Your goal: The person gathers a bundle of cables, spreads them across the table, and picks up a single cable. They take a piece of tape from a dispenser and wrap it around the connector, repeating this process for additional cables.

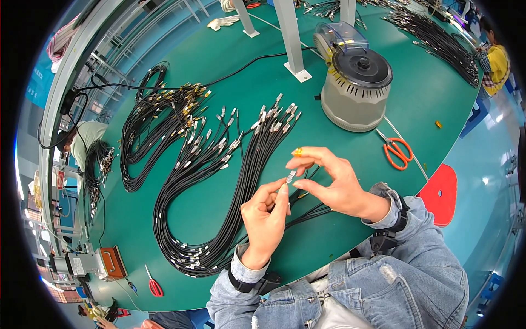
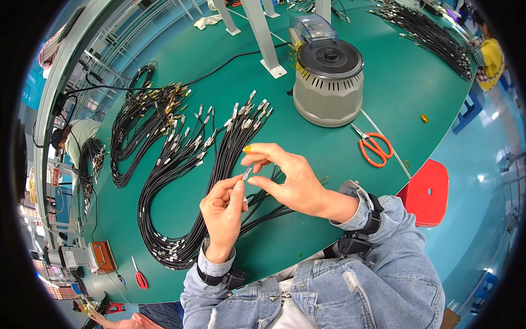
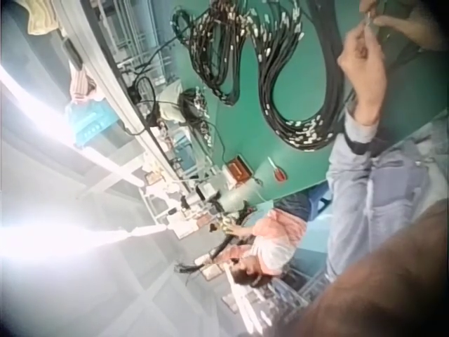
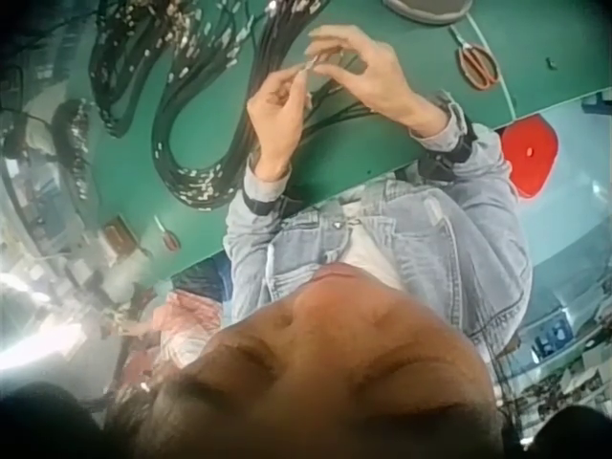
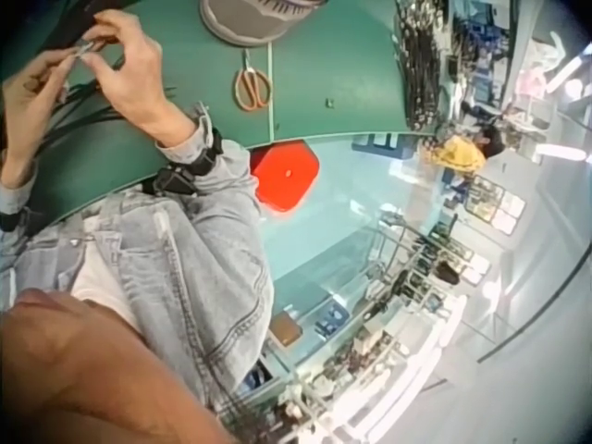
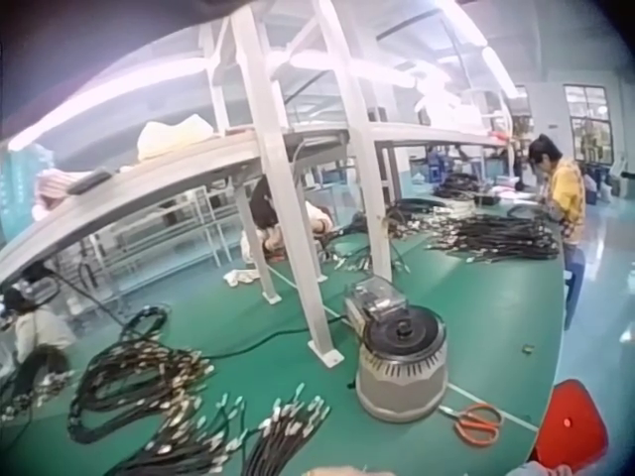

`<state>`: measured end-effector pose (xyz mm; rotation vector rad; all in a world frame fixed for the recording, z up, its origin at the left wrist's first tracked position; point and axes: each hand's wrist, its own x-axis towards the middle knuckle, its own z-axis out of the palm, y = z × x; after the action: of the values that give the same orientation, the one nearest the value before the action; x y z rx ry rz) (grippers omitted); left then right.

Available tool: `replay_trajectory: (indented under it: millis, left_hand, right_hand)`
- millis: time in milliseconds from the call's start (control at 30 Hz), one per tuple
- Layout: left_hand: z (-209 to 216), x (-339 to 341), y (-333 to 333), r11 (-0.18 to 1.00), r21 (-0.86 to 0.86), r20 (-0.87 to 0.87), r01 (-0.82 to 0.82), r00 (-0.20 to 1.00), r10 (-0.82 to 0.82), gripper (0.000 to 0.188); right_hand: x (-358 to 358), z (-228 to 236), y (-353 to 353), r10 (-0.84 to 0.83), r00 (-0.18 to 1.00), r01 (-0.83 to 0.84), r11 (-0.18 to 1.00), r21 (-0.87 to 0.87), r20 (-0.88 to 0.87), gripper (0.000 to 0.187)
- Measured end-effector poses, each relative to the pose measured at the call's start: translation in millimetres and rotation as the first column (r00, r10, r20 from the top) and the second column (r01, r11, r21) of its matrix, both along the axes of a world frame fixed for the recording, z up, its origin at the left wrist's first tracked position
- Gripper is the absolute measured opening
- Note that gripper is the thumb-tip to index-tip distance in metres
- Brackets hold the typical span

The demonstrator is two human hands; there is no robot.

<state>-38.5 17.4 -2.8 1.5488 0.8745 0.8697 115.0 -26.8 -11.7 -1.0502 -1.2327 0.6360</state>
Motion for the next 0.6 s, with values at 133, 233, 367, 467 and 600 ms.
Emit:
replay_trajectory:
  millis: [133, 233, 367, 467, 600]
  left_hand:
    - [1.0, 0.2, -1.2, 0.998, -0.067, 0.019, 0.02, 1.0, -0.019, 0.015]
    - [2.2, -0.5, -1.1, 0.992, -0.119, 0.033, 0.03, 0.999, -0.026, 0.014]
    - [3.5, -1.7, 0.4, 0.978, -0.203, 0.058, 0.045, 0.998, -0.034, 0.013]
    - [4.3, -2.2, 0.6, 0.968, -0.244, 0.066, 0.055, 0.997, -0.04, 0.012]
    - [6.3, -3.0, 0.7, 0.954, -0.295, 0.092, 0.052, 0.995, -0.025, 0.012]
  right_hand:
    - [0.7, -4.0, -0.5, -0.021, 0.992, 0.018, 1.0, 0.025, 0.124, 0.038]
    - [0.5, -5.9, -0.2, -0.075, 0.979, 0.063, 0.996, 0.068, 0.189, 0.035]
    - [0.0, -7.9, -0.6, -0.067, 0.978, 0.057, 0.997, 0.055, 0.196, 0.029]
    - [1.0, -7.9, -0.9, -0.064, 0.977, 0.059, 0.998, 0.032, 0.201, 0.027]
    - [0.1, -4.0, -1.3, -0.035, 0.991, 0.033, 0.999, 0.016, 0.13, 0.025]
